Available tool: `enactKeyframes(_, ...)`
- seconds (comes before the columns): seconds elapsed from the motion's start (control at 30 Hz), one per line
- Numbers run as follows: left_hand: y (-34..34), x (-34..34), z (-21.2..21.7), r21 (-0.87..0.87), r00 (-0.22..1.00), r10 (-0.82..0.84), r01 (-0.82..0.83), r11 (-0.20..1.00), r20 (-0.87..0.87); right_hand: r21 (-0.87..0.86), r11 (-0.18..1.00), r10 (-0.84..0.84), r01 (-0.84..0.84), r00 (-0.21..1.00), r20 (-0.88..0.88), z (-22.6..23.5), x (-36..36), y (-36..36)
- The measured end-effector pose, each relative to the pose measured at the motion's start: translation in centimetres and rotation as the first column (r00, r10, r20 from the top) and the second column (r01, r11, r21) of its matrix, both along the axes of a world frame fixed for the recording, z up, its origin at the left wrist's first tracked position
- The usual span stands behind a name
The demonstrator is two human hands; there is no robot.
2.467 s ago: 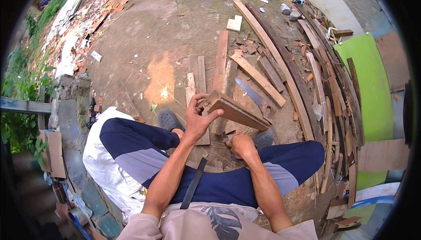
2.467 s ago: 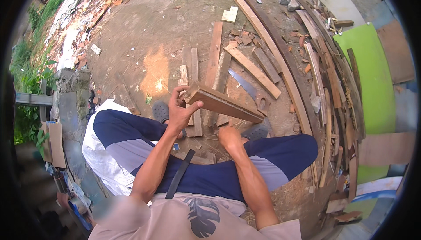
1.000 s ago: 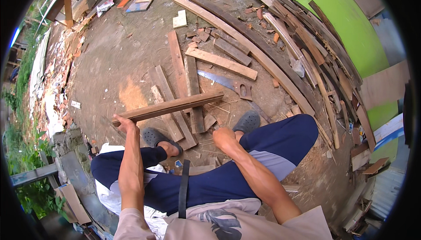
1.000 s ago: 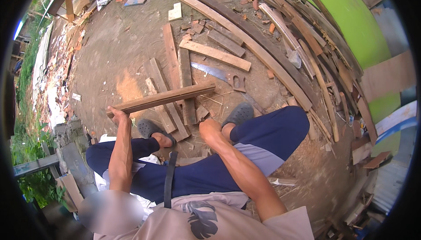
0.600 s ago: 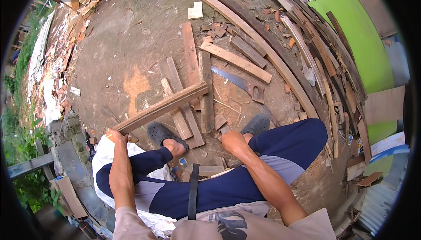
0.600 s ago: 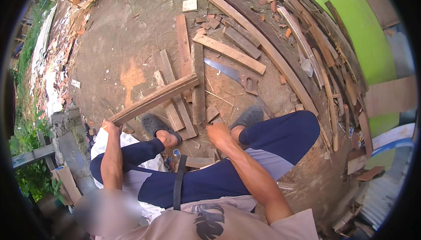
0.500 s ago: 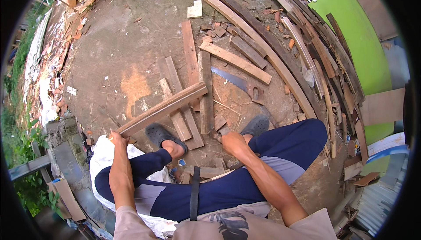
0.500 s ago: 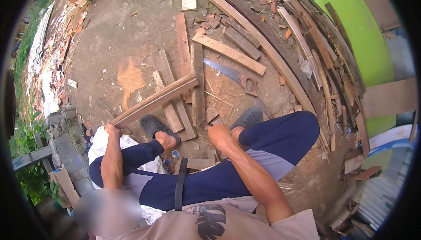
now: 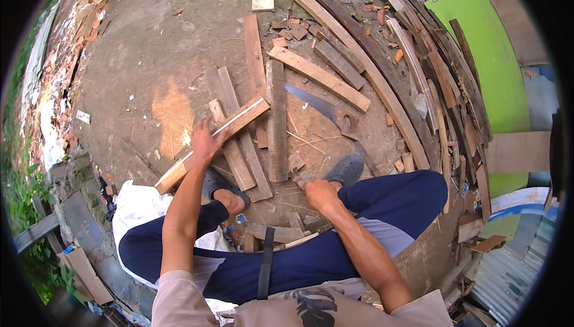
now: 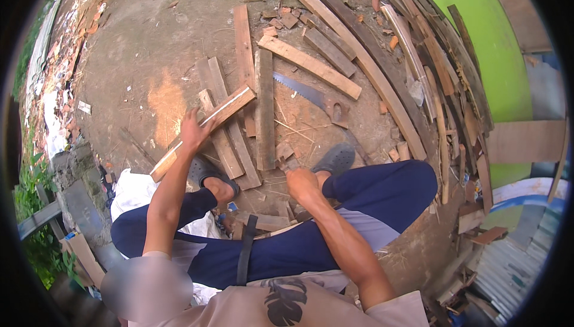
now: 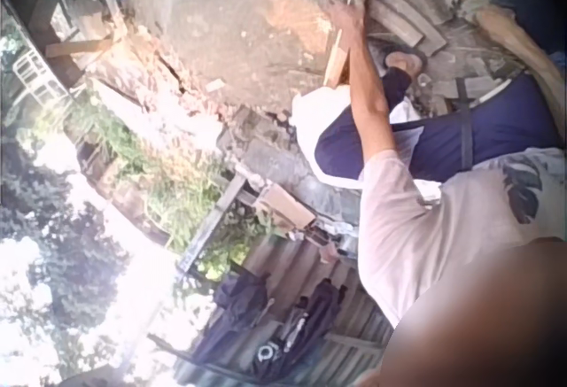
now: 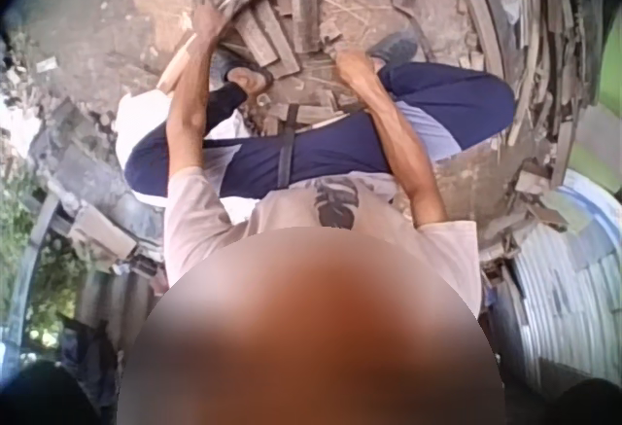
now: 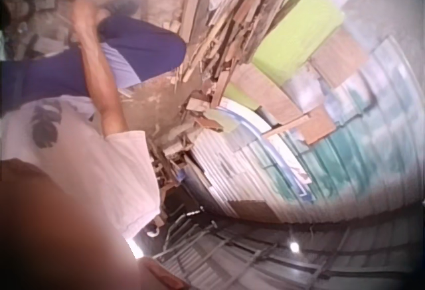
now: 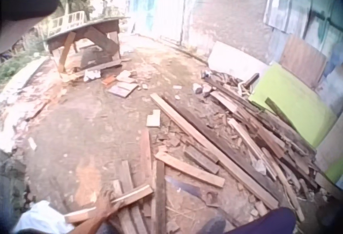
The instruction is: The person sits on the ground and assembles small wooden planks into a frame. They use a hammer to drive nails into the joints, repeatedly adjusting the pieces to align them. The person handles multiple planks and nails, securing the structure piece by piece.
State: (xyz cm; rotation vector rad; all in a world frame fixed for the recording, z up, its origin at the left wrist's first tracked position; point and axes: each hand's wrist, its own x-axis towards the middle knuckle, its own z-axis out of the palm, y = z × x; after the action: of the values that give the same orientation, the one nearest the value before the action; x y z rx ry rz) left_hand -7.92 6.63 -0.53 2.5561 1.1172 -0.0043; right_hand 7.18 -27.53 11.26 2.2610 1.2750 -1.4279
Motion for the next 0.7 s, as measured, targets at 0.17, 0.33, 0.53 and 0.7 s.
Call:
enactKeyframes(0.17, -4.8, 7.8, -0.5, -0.009, 0.979, -0.091, 0.09, 0.996, -0.183, 0.024, 0.997, -0.07, 0.071, 0.997, -0.014, 0.2, 0.2, -0.4)
enactKeyframes(0.33, -3.3, 8.3, 1.1, -0.16, 0.939, -0.245, 0.211, 0.964, -0.243, 0.093, 0.979, -0.18, 0.179, 0.984, -0.002, -0.1, 0.1, -0.7)
enactKeyframes(0.53, -1.0, 4.8, 7.3, -0.327, 0.852, -0.517, 0.468, 0.821, -0.079, -0.086, 0.975, -0.201, 0.204, 0.979, 0.043, -0.4, 0.7, -0.3)
enactKeyframes(0.7, -0.7, 1.1, 11.9, -0.254, 0.865, -0.475, 0.501, 0.827, 0.16, -0.12, 0.966, -0.222, 0.229, 0.973, 0.064, -1.0, 1.0, 0.1)
